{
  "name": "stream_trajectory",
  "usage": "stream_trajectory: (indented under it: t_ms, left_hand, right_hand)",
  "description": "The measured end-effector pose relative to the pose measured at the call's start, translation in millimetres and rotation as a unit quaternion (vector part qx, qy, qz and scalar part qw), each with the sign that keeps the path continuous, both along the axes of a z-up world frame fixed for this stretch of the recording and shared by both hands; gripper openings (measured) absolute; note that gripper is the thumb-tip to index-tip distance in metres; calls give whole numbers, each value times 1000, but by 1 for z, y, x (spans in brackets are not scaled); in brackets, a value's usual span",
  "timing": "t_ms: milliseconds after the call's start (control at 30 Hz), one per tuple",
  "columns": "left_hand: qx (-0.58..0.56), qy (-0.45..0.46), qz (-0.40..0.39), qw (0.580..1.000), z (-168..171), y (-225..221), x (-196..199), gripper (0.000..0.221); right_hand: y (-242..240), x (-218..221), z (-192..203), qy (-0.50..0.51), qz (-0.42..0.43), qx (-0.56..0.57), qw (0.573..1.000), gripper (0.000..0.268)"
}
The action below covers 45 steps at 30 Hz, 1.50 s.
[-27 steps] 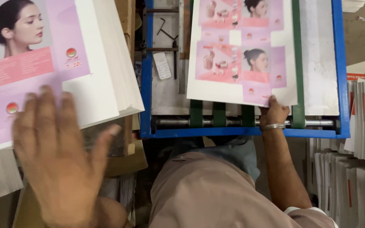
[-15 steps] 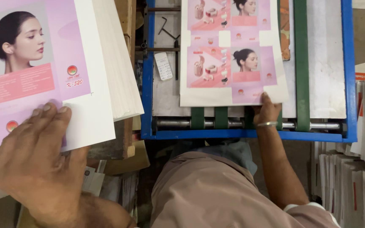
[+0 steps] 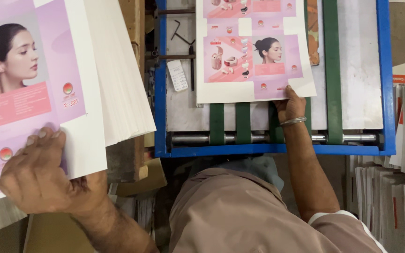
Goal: The person feeds printed sheets of paper into a finishing machine by hand, picking them from a large stack on the left and placing them onto the moving conveyor belt of the machine.
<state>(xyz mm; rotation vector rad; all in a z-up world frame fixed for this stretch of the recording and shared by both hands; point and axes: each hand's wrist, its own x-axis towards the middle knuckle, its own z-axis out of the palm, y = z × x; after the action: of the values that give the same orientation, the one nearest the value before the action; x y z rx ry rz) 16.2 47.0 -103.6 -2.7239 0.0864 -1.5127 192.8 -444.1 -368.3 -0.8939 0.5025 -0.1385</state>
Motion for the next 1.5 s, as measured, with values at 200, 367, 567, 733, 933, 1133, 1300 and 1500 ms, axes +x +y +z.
stream_trajectory:
  t_ms: [200, 367, 567, 733, 933, 1133, 1300, 1500]
  left_hand:
    - [-7, 17, 2, 1000, 4, -4, -3, 53]
    - [-5, 20, 3, 1000, 7, -8, -2, 46]
    - [-26, 16, -1, 1000, 8, -11, -1, 46]
    - [-19, -9, -17, 1000, 4, -8, 3, 51]
    - [7, -46, -2, 999, -4, 4, 14, 64]
    - [20, -75, 9, 997, -6, 1, 17, 63]
    - [17, -91, 9, 996, 4, -10, 19, 72]
    - [-37, -43, 35, 998, 17, -24, 13, 62]
  right_hand:
    - [-7, -22, 38, 134, 69, -54, 987, 42]
    - [-18, -63, 38, 145, 31, -157, 976, 40]
    - [-36, -121, 4, 11, -47, -517, 855, 40]
    - [-21, -147, -10, -56, -28, -764, 642, 48]
    - [44, -120, 21, -124, 124, -745, 643, 39]
    - [171, 16, 55, -337, 279, -670, 599, 43]
    - [282, 126, 59, -422, 286, -725, 463, 49]
    - [343, 168, 33, -365, 320, -814, 318, 19]
